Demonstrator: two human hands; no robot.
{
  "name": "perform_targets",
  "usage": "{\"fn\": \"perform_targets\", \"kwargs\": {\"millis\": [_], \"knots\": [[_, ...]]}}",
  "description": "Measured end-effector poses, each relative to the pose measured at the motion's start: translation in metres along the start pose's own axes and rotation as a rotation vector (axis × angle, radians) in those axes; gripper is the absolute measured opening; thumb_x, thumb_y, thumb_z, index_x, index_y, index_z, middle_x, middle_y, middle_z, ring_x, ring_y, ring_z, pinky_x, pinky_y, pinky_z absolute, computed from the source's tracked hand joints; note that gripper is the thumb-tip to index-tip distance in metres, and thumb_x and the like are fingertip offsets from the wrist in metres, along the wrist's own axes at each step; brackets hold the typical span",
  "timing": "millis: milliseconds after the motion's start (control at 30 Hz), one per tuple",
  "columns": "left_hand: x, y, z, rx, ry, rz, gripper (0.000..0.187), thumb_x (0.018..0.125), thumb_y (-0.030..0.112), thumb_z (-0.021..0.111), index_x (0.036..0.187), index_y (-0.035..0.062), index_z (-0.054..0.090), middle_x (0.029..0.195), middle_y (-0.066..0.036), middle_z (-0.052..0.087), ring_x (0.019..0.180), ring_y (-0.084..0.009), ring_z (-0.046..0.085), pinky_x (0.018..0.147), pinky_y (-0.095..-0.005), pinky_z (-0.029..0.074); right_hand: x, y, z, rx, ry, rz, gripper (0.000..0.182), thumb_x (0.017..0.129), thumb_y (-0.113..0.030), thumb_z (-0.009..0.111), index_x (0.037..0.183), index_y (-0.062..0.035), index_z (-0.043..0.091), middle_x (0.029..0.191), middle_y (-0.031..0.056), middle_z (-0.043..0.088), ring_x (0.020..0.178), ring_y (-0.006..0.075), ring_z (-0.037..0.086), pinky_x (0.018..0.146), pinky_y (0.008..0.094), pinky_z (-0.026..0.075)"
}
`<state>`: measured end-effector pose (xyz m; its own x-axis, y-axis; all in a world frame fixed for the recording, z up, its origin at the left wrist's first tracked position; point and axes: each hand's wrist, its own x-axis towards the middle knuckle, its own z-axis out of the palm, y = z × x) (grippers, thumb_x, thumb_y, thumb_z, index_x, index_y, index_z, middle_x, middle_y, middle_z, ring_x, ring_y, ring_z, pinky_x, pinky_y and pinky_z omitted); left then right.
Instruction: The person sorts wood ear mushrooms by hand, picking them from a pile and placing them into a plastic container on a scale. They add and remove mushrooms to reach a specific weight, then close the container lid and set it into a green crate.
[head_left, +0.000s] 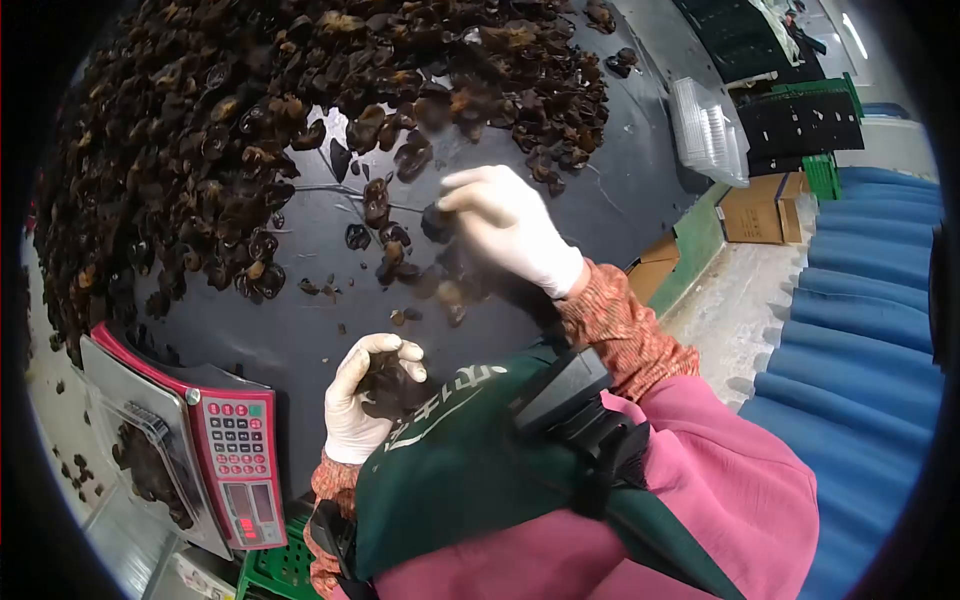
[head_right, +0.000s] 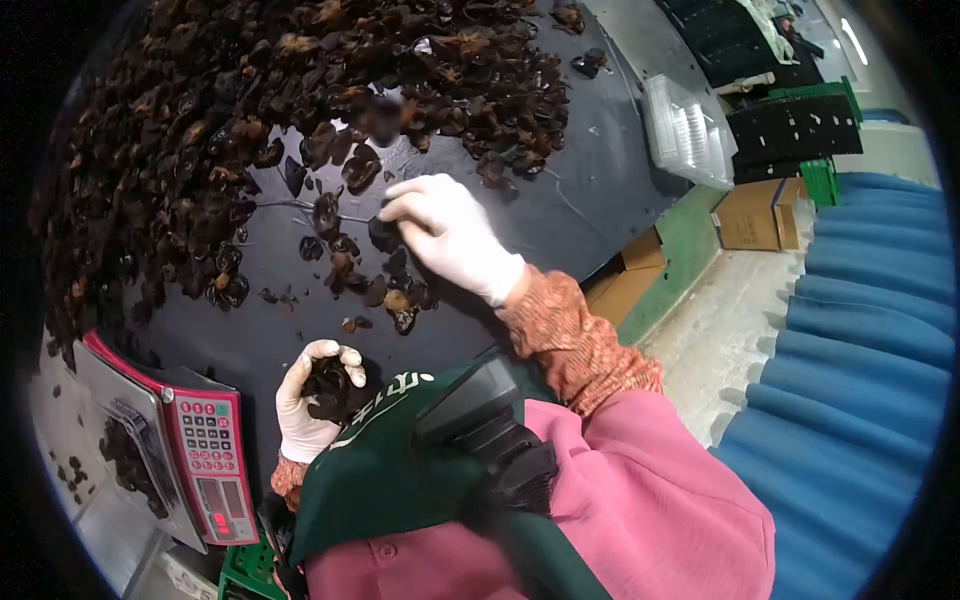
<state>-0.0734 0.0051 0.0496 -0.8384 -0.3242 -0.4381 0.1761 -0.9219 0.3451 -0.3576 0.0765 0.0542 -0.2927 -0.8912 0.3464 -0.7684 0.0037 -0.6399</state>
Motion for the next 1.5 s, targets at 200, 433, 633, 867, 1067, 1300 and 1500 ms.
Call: {"fn": "perform_targets", "kwargs": {"millis": [200,433,633,867,1067,1300,1500], "knots": [[0.01,0.002,-0.001,0.028,-0.017,-0.101,0.037,0.1,0.03,0.056,0.117,-0.0015,0.063,0.109,-0.019,0.07,0.093,-0.0277,0.066,0.088,-0.0375,0.052,-0.027,-0.008,-0.025,0.684,0.174,0.711,0.023,0.094,-0.007,0.064,0.116,-0.0005,0.066,0.101,0.0032,0.069,0.09,0.0076,0.062,0.08,0.0256,0.051],[0.007,-0.001,0.003,-0.065,-0.015,-0.12,0.037,0.1,0.026,0.057,0.122,-0.0027,0.062,0.112,-0.02,0.069,0.096,-0.0281,0.068,0.09,-0.0373,0.054,-0.027,-0.006,-0.029,1.147,0.178,0.848,0.031,0.094,-0.007,0.066,0.123,0.0017,0.061,0.101,0.0037,0.068,0.09,0.0097,0.064,0.08,0.0247,0.051],[0.004,-0.002,0.002,-0.066,-0.026,-0.087,0.041,0.1,0.025,0.057,0.129,-0.0036,0.059,0.114,-0.02,0.069,0.098,-0.0276,0.068,0.09,-0.0374,0.053,-0.014,-0.039,-0.026,0.938,0.029,0.702,0.019,0.089,0.0,0.068,0.108,-0.002,0.064,0.109,0.0054,0.065,0.095,0.0107,0.065,0.088,0.0266,0.052],[0.006,-0.001,0.003,-0.06,-0.058,-0.105,0.042,0.101,0.026,0.056,0.13,-0.0034,0.058,0.117,-0.019,0.068,0.1,-0.0266,0.067,0.092,-0.0371,0.052,-0.029,-0.047,-0.016,0.256,0.152,0.036,0.021,0.079,0.009,0.067,0.095,-0.0042,0.067,0.116,0.0119,0.065,0.097,0.0222,0.068,0.083,0.0294,0.054],[0.005,-0.001,0.006,-0.055,-0.064,-0.09,0.042,0.101,0.025,0.056,0.131,-0.0049,0.057,0.117,-0.021,0.067,0.099,-0.0277,0.066,0.093,-0.0378,0.051,-0.038,-0.051,0.0,0.059,0.268,-0.18,0.027,0.071,0.012,0.073,0.091,-0.0047,0.068,0.114,0.0145,0.066,0.096,0.0294,0.069,0.08,0.0345,0.057],[0.005,-0.001,0.004,0.003,-0.075,-0.073,0.046,0.101,0.026,0.056,0.134,-0.0059,0.055,0.118,-0.021,0.066,0.1,-0.0273,0.066,0.093,-0.0378,0.05,-0.045,-0.06,0.011,0.728,0.257,0.336,0.019,0.082,0.013,0.064,0.093,-0.0015,0.064,0.114,0.0103,0.06,0.102,0.0154,0.061,0.09,0.0314,0.051],[0.005,-0.001,0.002,-0.002,-0.085,-0.074,0.047,0.102,0.027,0.055,0.135,-0.006,0.055,0.118,-0.022,0.066,0.101,-0.0277,0.066,0.094,-0.0381,0.05,-0.046,-0.063,0.011,0.931,0.256,0.495,0.019,0.086,0.013,0.062,0.099,-0.0002,0.062,0.115,0.0067,0.057,0.103,0.0115,0.057,0.093,0.0291,0.048]]}}
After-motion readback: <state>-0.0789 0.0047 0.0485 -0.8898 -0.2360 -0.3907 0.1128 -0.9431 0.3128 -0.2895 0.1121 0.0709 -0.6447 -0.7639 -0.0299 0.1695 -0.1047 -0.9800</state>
